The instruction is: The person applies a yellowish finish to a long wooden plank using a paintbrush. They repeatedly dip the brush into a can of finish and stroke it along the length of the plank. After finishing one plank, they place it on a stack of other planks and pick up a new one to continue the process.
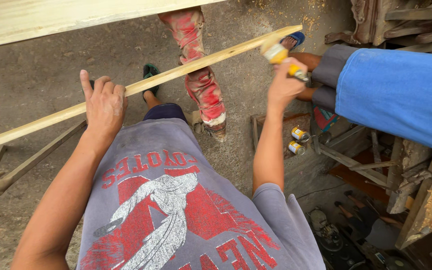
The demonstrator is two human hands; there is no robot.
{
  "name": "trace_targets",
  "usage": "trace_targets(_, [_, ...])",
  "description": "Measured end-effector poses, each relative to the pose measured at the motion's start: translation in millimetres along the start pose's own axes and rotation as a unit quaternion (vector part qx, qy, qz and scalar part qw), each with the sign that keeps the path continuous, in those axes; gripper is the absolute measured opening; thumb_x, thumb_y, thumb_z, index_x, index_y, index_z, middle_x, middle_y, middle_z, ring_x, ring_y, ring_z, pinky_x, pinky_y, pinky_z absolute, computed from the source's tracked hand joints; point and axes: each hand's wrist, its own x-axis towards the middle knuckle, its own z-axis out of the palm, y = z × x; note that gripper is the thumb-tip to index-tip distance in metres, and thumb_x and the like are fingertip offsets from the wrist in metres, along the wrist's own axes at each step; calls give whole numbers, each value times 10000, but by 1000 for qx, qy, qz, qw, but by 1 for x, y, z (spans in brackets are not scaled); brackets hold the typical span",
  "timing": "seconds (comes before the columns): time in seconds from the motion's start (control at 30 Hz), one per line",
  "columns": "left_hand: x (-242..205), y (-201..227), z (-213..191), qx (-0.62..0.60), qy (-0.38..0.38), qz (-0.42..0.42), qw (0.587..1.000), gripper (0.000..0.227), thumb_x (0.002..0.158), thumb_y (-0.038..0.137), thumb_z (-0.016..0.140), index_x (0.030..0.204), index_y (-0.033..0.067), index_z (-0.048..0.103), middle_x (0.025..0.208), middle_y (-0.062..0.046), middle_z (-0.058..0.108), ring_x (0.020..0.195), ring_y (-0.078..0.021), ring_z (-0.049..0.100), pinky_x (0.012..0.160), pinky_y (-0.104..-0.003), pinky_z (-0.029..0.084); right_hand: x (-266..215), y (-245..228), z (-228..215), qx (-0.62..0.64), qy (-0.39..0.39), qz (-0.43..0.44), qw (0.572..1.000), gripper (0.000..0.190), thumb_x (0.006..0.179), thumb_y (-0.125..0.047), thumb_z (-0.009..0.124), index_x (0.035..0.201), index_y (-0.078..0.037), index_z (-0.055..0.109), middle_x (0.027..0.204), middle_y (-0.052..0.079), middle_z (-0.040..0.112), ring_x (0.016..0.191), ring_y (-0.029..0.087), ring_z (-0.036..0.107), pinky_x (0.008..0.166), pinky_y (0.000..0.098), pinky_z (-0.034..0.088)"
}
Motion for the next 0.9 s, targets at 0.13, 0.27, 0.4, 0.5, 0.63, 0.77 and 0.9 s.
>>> trace_targets(0.13, [0,2,-1,11,-6,4,1000,108,925,113,755,982,30,719,1024,-144,690,1252,-293,606,1311,-622,143,60,44,-10,16,99,82,992,206,976,-173,662,987,33,673,797,133,766,678,174,796,594,292,667])
trace_targets(0.27, [0,1,0,29,-19,5,999,118,897,116,765,972,35,723,1010,-140,692,1252,-291,609,1339,-634,135,84,52,-4,2,67,86,994,228,970,-191,674,953,36,677,800,137,785,662,164,804,563,287,660])
trace_targets(0.4, [-1,1,2,38,-18,7,999,119,885,112,765,975,44,727,1013,-134,696,1257,-286,608,1342,-629,123,66,32,7,-1,-16,60,998,229,984,-187,683,928,33,653,776,158,769,624,183,776,528,303,612])
trace_targets(0.5, [1,1,3,45,-13,4,999,95,899,102,760,961,41,722,989,-129,691,1250,-281,613,1344,-628,120,27,3,14,-35,-90,-25,995,211,1025,-166,673,933,21,640,792,145,767,676,181,804,598,310,629])
trace_targets(0.63, [-1,3,3,45,-5,9,999,72,912,92,739,944,31,716,978,-135,687,1243,-282,615,1335,-632,126,-36,-39,30,-34,-130,-22,991,170,987,-127,705,951,27,643,804,149,731,687,192,720,599,337,577])
trace_targets(0.77, [-1,-1,7,39,3,11,999,56,921,81,715,933,26,715,964,-141,684,1226,-290,616,1330,-634,148,-96,-79,48,13,-165,-65,984,120,949,-98,730,988,-8,662,924,137,716,835,193,702,738,362,585])
trace_targets(0.9, [0,3,5,55,19,14,998,60,929,88,709,917,30,704,956,-145,676,1222,-283,615,1330,-633,162,-142,-112,47,49,-266,-31,962,149,926,-130,776,989,-24,692,907,117,724,851,192,677,769,368,563])
